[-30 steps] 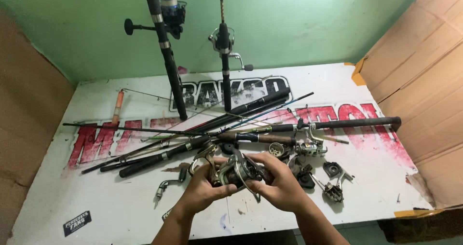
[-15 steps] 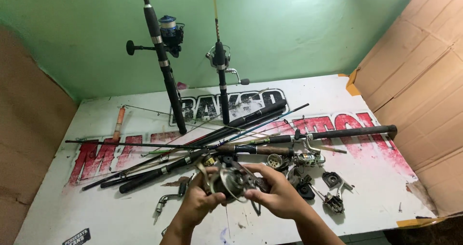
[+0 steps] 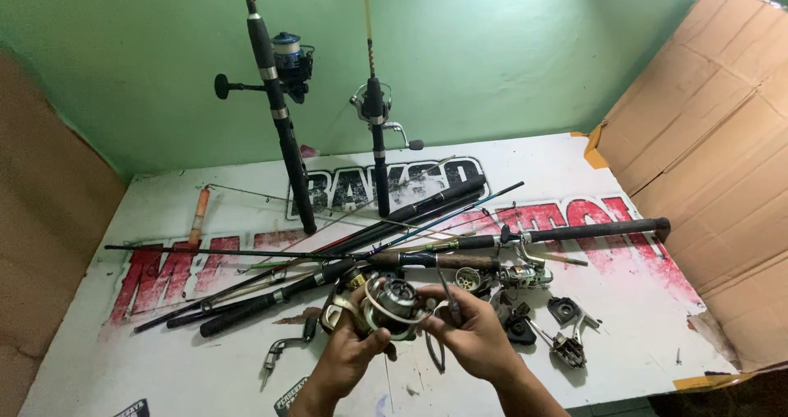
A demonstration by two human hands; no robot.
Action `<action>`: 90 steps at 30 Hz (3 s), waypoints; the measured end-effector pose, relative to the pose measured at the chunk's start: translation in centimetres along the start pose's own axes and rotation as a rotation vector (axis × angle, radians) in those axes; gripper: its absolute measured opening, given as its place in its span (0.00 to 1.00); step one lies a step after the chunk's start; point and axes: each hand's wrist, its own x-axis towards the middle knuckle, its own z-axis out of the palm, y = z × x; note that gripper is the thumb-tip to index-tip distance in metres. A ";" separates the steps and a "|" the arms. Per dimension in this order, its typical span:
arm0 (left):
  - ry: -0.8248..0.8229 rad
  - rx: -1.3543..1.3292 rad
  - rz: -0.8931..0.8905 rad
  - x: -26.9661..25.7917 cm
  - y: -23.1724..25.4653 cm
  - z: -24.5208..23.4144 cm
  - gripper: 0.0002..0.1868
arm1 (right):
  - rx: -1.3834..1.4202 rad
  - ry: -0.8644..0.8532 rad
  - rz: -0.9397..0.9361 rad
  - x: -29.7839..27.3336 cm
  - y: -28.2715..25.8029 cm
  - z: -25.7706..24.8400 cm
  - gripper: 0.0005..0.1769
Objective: The recorder is disassembling and cleaning a fishing reel at a table.
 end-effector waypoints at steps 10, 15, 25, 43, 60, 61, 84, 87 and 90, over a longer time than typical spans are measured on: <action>0.047 0.335 -0.163 0.1 0.9 1.2 0.46 | -0.006 0.018 -0.080 -0.2 0.4 -0.9 0.28; 0.138 0.317 -0.244 0.3 1.5 2.0 0.29 | -0.066 0.062 -0.039 -0.5 0.7 -0.7 0.27; 0.076 0.566 -0.166 -0.5 2.7 2.6 0.48 | 0.016 0.134 0.028 -0.3 1.7 -0.8 0.19; 0.224 0.404 -0.117 -0.2 1.8 1.4 0.47 | 0.119 0.158 0.089 -0.9 2.0 -1.4 0.17; 0.189 0.457 0.001 0.0 0.7 1.8 0.41 | 0.191 0.102 0.075 -0.9 1.8 1.1 0.22; 0.190 0.457 0.002 0.2 0.4 1.8 0.41 | 0.191 0.101 0.074 -0.9 2.0 1.0 0.22; 0.249 0.465 -0.125 0.0 -0.3 1.8 0.15 | -0.033 0.175 -0.025 -0.8 2.8 0.5 0.14; 0.237 0.472 -0.183 -0.4 -2.2 0.6 0.15 | -0.118 0.181 -0.045 -1.1 2.2 0.6 0.11; 0.239 0.513 -0.142 -0.9 -3.0 -0.2 0.07 | -0.213 0.113 -0.114 -1.1 1.4 0.6 0.09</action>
